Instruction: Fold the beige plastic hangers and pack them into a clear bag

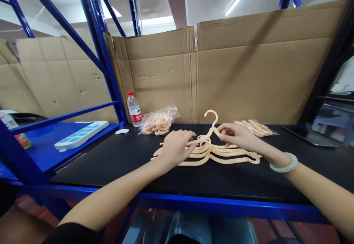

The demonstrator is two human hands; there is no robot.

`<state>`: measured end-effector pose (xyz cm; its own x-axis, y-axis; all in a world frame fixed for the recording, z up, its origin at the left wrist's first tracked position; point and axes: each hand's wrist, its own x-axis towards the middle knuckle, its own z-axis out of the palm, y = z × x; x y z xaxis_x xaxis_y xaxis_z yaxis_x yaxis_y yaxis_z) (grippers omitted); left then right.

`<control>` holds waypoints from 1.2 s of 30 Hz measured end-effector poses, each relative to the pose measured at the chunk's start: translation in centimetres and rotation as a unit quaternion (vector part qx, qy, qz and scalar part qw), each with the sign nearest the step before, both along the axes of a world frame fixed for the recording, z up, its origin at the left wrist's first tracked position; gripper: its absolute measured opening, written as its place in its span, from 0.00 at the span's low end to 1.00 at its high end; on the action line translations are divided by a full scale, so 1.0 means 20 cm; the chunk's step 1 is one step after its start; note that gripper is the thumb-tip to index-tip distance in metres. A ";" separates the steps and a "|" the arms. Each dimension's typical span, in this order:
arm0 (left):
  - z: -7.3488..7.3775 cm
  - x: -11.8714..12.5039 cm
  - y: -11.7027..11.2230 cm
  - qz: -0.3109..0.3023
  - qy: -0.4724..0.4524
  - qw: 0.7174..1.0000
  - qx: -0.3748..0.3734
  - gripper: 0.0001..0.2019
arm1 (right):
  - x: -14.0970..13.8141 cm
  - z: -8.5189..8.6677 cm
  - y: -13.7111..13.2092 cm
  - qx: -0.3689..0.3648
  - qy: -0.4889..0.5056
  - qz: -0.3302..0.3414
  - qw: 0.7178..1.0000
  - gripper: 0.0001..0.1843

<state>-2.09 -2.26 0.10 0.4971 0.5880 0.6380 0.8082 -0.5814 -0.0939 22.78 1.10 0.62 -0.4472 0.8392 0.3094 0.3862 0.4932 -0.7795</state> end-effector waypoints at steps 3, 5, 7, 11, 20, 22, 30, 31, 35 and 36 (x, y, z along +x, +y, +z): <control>0.02 0.00 -0.02 0.019 0.040 0.993 -0.112 0.07 | 0.00 -0.02 0.00 -0.061 -0.028 0.044 0.997 0.12; 0.04 0.00 -0.05 0.023 0.079 0.984 -0.161 0.05 | -0.01 -0.03 -0.01 -0.064 -0.096 0.063 0.991 0.10; 0.05 0.01 -0.07 0.011 0.117 0.973 -0.198 0.05 | -0.01 -0.03 -0.02 -0.056 -0.170 0.086 0.980 0.07; 0.06 0.00 -0.09 -0.033 0.176 0.957 -0.227 0.03 | -0.03 -0.04 -0.05 -0.007 -0.228 0.098 0.969 0.05; 0.01 0.03 -0.13 -0.051 0.177 0.961 -0.205 0.11 | -0.03 -0.02 -0.11 0.074 -0.333 0.034 0.939 0.10; -0.05 0.06 -0.13 -0.043 0.141 0.972 -0.185 0.16 | -0.03 -0.05 -0.12 0.130 -0.342 -0.004 0.931 0.19; -0.19 0.09 -0.09 0.040 0.137 0.952 -0.273 0.34 | -0.12 -0.31 -0.12 0.111 -0.380 -0.056 0.916 0.49; -0.19 0.09 -0.06 0.040 0.142 0.949 -0.278 0.34 | -0.14 -0.32 -0.11 0.113 -0.381 -0.071 0.915 0.49; -0.20 0.08 0.07 0.029 0.148 0.948 -0.280 0.35 | -0.15 -0.35 0.02 0.129 -0.380 -0.093 0.911 0.47; -0.20 0.08 0.11 0.030 0.147 0.947 -0.283 0.36 | -0.15 -0.34 0.05 0.129 -0.378 -0.091 0.912 0.47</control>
